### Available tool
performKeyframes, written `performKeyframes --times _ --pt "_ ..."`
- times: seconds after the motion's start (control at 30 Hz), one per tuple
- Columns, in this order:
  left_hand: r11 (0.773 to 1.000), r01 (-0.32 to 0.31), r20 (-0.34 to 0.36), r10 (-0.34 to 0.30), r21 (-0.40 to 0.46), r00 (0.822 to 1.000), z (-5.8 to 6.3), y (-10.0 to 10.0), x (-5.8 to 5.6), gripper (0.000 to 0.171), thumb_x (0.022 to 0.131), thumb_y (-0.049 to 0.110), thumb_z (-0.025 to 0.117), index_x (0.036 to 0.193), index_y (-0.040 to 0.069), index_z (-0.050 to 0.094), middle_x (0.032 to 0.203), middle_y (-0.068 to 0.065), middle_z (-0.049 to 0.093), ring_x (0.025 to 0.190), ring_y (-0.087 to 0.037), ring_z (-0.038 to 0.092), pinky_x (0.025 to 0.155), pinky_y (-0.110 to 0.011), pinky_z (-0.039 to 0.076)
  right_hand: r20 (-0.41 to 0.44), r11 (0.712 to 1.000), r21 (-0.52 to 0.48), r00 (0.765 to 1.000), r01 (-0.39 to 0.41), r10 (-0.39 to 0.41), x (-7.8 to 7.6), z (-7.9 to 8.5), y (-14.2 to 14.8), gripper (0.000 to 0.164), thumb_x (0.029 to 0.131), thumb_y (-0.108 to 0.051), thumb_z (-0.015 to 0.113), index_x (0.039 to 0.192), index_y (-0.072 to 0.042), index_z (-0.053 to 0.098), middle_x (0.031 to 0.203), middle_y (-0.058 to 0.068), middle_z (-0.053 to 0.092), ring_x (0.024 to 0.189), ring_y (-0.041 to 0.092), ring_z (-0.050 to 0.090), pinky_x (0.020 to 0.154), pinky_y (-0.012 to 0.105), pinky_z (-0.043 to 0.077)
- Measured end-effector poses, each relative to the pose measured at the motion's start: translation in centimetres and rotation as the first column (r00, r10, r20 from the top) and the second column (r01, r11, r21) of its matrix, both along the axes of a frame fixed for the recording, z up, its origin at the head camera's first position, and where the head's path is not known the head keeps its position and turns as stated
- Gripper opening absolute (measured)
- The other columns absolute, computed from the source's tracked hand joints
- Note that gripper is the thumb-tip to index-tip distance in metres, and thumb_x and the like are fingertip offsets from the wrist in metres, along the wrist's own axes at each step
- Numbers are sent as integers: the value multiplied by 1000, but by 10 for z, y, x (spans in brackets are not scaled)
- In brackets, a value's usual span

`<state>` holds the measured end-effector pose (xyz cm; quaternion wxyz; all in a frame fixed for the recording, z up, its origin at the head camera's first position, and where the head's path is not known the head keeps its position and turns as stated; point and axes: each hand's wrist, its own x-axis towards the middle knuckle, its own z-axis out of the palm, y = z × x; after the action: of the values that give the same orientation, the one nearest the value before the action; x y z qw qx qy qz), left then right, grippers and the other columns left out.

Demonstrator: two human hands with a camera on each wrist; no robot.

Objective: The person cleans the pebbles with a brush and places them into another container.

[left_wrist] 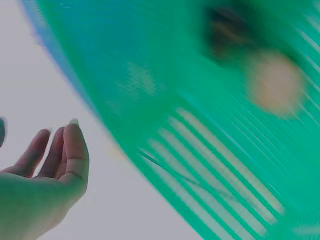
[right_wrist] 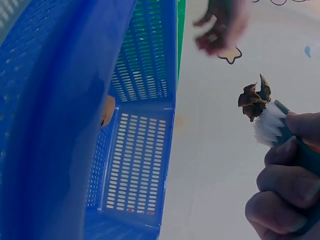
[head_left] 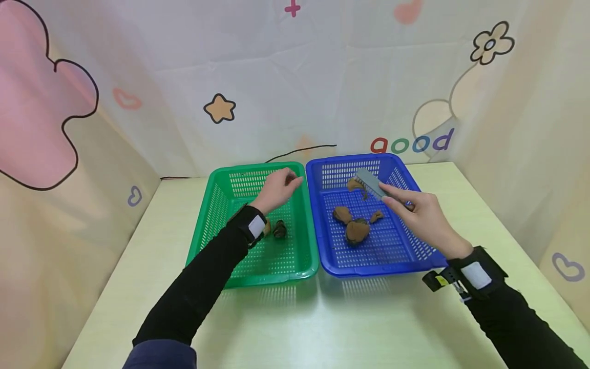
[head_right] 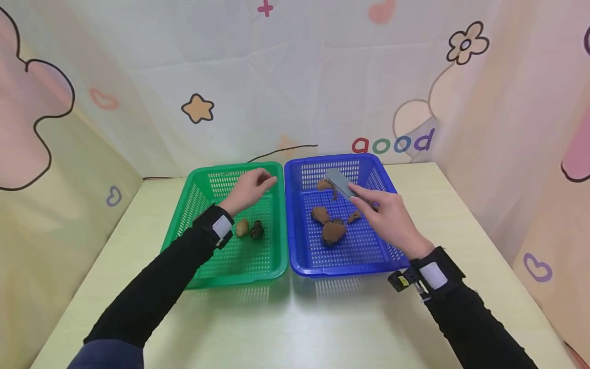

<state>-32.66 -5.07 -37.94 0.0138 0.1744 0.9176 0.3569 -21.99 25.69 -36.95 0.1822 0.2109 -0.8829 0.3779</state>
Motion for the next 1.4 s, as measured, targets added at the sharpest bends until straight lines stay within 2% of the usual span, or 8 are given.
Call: performKeyframes --times 0.27,0.5,0.6,0.9,1.03,1.13,1.3,1.4 --pt "898 193 171 -278 395 945 30 69 24 49 101 39 47 142 13 43 143 -6 50 134 -20 46 111 -39 41 25 1000 -26 1000 1 -1 -2 -1 -8 36 95 -10 60 131 -7 60 93 16 72 46 10 30 40 23 26" --pt "692 18 298 -334 722 894 24 91 29 38 98 15 56 133 1 49 130 -20 59 108 -25 65 102 -41 50 52 999 -45 999 21 -18 -3 -4 -12 36 96 -12 60 132 -8 59 95 18 72 46 9 30 41 22 28" --pt "648 -43 310 -304 760 901 23 93 31 30 96 10 58 123 -3 54 121 -23 62 89 -18 68 92 -40 56 59 998 -47 998 31 -28 -3 -5 -13 37 96 -14 59 133 -9 59 79 16 67 45 10 30 40 21 28" --pt "647 -75 300 -246 759 922 26 95 32 14 92 2 62 104 -3 56 105 -16 63 86 -19 68 83 -40 59 17 997 -37 997 70 -69 -2 -5 -16 36 97 -16 59 132 -10 60 57 -1 36 43 10 31 39 23 27" --pt "601 -106 324 -268 793 907 26 100 33 14 93 0 60 103 3 51 116 -19 60 104 -33 67 87 -42 57 10 996 -50 997 71 -71 -2 -4 -19 36 97 -14 58 133 -9 59 55 0 34 41 9 29 38 23 26" --pt "577 -92 289 -261 812 921 26 103 34 11 92 -4 58 97 2 51 119 -28 61 107 -41 66 86 -42 58 -24 994 -47 995 95 -96 -1 -4 -20 36 96 -13 59 132 -8 59 54 -1 34 40 7 28 38 22 25" --pt "675 38 168 -237 737 957 28 101 36 8 90 -7 60 87 -1 55 106 -27 67 84 -24 72 79 -36 60 -41 987 -41 986 157 -159 0 -3 -21 35 97 -15 59 130 -7 60 55 2 37 40 8 30 38 22 25" --pt "725 161 107 -309 670 945 31 99 39 7 89 -8 59 85 -2 57 98 -25 69 75 -16 69 74 -31 61 -39 970 -23 970 241 -242 0 -3 -16 36 98 -18 57 131 -4 59 57 9 48 42 9 34 39 20 26"
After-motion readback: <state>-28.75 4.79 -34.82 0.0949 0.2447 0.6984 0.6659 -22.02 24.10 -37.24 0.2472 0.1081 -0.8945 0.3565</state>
